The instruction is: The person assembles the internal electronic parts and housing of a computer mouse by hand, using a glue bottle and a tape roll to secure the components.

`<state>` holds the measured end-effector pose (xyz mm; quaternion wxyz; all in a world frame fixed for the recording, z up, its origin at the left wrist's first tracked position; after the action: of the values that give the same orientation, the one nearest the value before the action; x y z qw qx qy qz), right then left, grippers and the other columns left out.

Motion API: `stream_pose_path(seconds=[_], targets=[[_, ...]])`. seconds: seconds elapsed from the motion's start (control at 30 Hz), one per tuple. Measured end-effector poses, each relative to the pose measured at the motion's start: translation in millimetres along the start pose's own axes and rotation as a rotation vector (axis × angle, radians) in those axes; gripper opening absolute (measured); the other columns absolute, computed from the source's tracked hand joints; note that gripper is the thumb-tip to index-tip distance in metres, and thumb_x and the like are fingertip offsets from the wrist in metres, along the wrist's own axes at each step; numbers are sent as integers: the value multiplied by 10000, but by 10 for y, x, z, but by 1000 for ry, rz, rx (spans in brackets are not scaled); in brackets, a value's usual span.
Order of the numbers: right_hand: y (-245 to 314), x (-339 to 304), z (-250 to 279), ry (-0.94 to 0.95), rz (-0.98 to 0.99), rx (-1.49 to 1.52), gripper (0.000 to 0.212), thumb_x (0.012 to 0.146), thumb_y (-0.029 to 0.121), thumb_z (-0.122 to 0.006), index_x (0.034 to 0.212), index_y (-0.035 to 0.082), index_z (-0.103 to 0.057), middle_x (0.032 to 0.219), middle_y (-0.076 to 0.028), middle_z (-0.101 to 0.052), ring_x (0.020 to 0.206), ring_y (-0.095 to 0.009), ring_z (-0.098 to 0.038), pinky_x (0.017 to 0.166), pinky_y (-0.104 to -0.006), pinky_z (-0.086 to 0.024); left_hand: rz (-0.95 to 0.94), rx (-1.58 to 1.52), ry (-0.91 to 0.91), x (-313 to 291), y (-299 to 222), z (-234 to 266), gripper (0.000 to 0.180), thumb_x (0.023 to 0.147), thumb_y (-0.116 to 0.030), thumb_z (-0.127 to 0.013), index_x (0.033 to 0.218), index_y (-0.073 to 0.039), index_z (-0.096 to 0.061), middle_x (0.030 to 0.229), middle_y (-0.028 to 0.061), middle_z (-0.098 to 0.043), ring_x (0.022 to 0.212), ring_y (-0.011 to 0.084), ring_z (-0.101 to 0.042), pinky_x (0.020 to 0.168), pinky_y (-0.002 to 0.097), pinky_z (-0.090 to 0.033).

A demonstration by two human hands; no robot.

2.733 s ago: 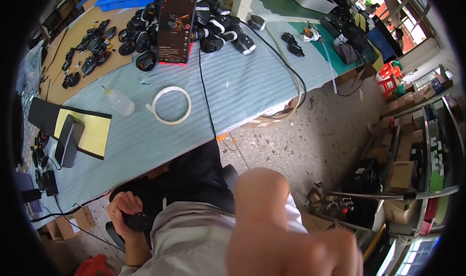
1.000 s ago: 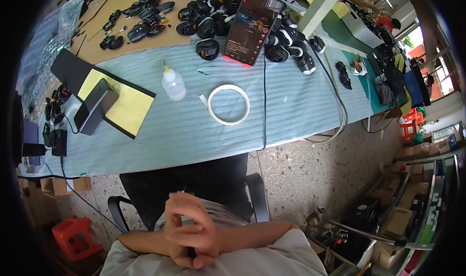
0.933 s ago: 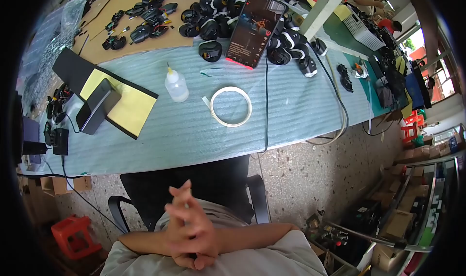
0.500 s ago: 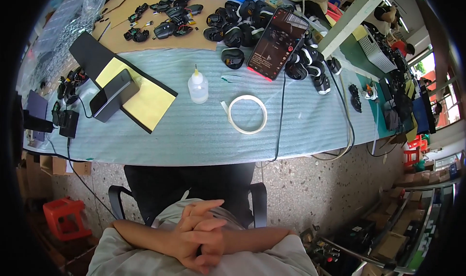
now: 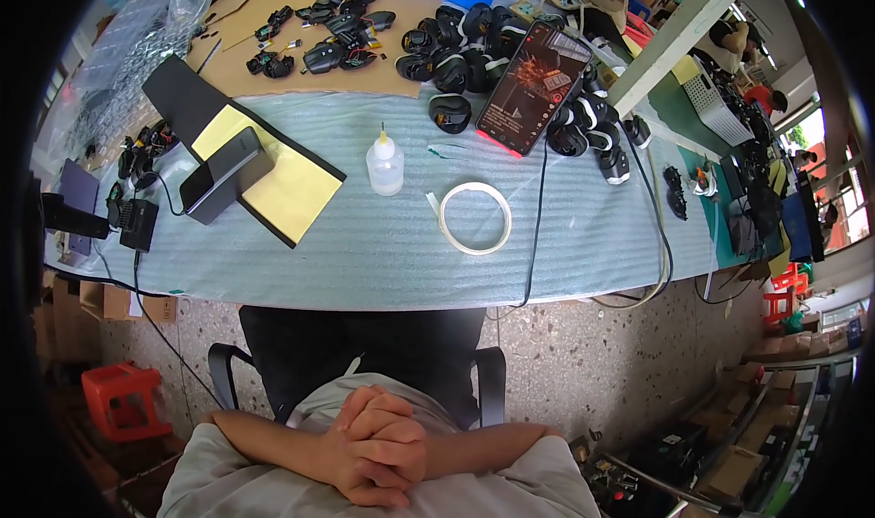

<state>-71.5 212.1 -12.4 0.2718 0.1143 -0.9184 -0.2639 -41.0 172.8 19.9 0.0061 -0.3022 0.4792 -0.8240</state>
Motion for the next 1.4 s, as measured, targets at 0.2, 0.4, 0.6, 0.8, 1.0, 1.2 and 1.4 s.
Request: stream_pose_path(seconds=[0.2,0.4,0.6,0.8,1.0,1.2,1.4], targets=[[-72,346,19,185,-45,-151,443,861,456,-550,993,33,-549,1073,-159,-553,1044,-350,-520,821,-501,-455,37,-117,-53,-40,112,-21,283,770,-272,-656,921,-34,-681,1044,134,-661,906,328,-627,907,462,-461],[-201,491,9,351,-141,-313,434,948,408,-486,1162,31,-514,1176,-249,-536,1094,-378,-535,934,-491,-446,103,-437,-336,13,435,146,461,813,-360,-587,1082,13,-608,1170,184,-614,980,353,-602,1014,495,-405],[-166,667,260,189,7,-241,565,944,486,-534,1274,39,-429,1277,-320,-476,1179,-418,-500,987,-523,-398,77,-339,-623,-210,592,247,624,957,-547,-404,812,28,-600,905,226,-586,797,298,-558,686,379,-461],[-444,738,397,97,-195,-403,460,981,412,-487,1229,28,-433,1229,-272,-507,1163,-334,-509,981,-478,-409,156,-477,-553,-84,838,251,668,987,-513,-315,650,5,-571,644,142,-572,542,250,-525,515,324,-416],[-519,716,324,148,-207,-397,369,984,289,-481,1199,-6,-430,1194,-243,-511,1118,-292,-506,940,-411,-403,151,-401,-438,-128,799,315,823,1000,-602,-124,602,-5,-526,571,115,-541,515,221,-503,488,309,-393],[-481,681,207,646,-298,-276,334,834,200,-704,1026,-29,-554,929,-172,-603,808,-242,-555,689,-351,-466,226,-532,-467,-153,918,371,793,997,-617,-106,553,-42,-423,551,89,-492,501,201,-442,486,315,-368],[-368,541,48,929,-172,-717,479,562,179,-887,916,-38,-647,901,-176,-630,701,-314,-621,622,-377,-517,234,-526,-648,-279,1046,561,726,1021,-512,-177,556,-26,-453,561,97,-491,519,208,-447,487,313,-329]])
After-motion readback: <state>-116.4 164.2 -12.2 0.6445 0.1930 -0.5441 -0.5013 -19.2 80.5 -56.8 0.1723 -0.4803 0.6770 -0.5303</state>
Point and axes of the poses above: each hand's wrist, its own x-axis towards the middle knuckle, its own z-axis out of the back of the hand, y = z × x, the point moved 8 cm from there along x, towards the middle knuckle
